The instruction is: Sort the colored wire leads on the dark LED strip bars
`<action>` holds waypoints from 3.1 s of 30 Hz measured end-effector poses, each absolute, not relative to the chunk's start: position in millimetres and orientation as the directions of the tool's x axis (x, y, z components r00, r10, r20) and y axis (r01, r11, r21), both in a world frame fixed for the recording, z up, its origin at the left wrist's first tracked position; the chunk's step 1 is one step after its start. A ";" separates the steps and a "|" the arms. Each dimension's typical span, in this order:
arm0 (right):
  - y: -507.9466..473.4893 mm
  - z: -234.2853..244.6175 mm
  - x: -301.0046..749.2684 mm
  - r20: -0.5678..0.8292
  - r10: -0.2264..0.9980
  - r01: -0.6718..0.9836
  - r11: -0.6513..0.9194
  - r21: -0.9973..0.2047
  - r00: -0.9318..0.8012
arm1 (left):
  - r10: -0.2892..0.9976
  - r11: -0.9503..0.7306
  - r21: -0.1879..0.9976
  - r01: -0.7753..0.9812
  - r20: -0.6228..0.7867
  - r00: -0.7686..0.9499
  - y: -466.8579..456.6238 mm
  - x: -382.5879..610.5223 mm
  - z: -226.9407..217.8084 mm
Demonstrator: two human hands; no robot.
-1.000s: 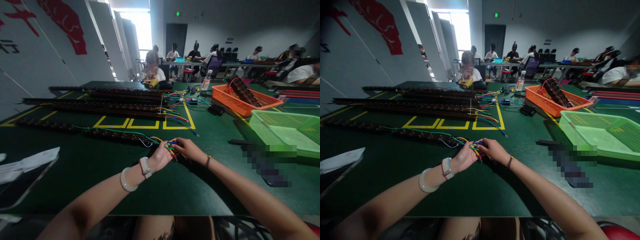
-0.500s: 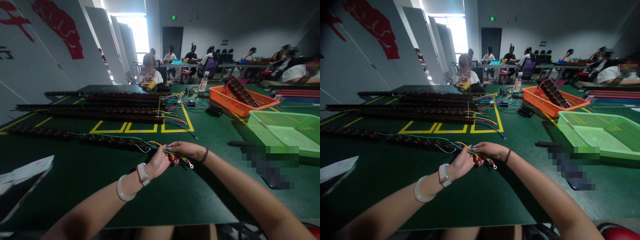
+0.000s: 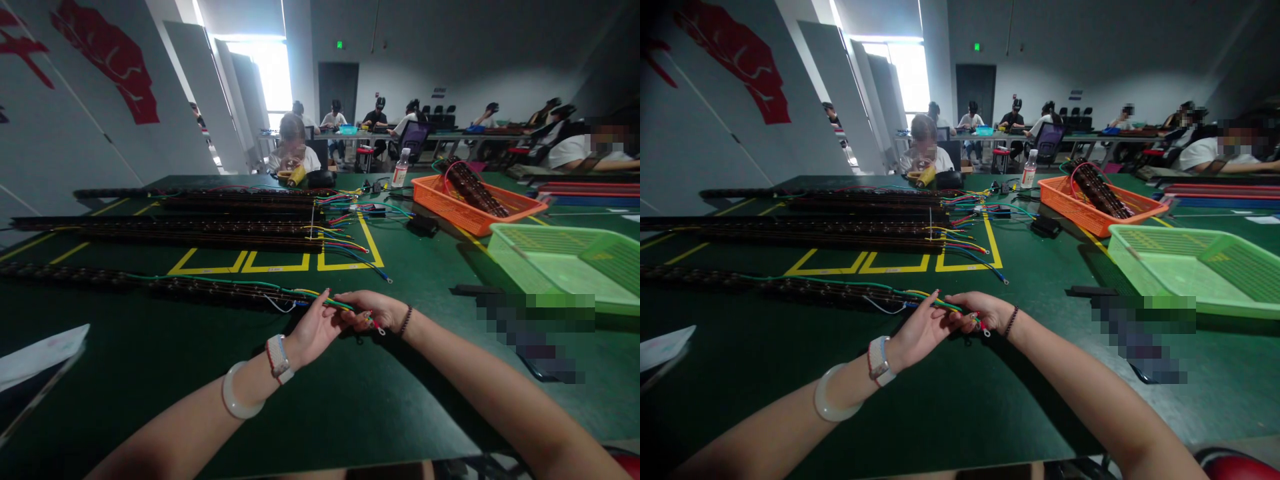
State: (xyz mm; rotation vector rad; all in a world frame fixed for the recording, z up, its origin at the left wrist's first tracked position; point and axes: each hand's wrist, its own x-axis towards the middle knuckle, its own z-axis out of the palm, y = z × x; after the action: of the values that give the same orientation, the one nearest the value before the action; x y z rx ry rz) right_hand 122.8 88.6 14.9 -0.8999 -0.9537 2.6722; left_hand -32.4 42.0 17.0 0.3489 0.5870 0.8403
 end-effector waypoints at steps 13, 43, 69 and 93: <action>66.7 32.8 115.8 -0.181 0.805 0.615 0.266 -0.742 -0.565 | 0.824 0.555 0.553 -0.621 -0.268 0.498 43.1 -30.6 5.5; 30.4 8.1 98.0 0.297 0.736 0.785 0.502 0.363 -0.609 | 0.848 0.527 0.581 -0.620 -0.316 0.425 37.5 -28.5 10.3; 46.0 15.6 141.7 0.508 0.469 0.550 0.835 0.009 -0.722 | 0.859 0.512 0.544 -0.665 -0.333 0.389 40.8 -29.4 4.0; 22.0 37.5 176.9 0.486 0.312 0.386 0.921 0.058 -0.816 | 0.806 0.588 0.536 -0.606 -0.324 0.495 38.8 -32.7 6.4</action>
State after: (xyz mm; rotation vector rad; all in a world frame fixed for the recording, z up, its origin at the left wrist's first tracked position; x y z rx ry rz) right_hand 176.9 22.0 37.5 -0.5026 -2.5980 -0.2105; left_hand -32.7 38.8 6.4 0.3777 0.5901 0.8802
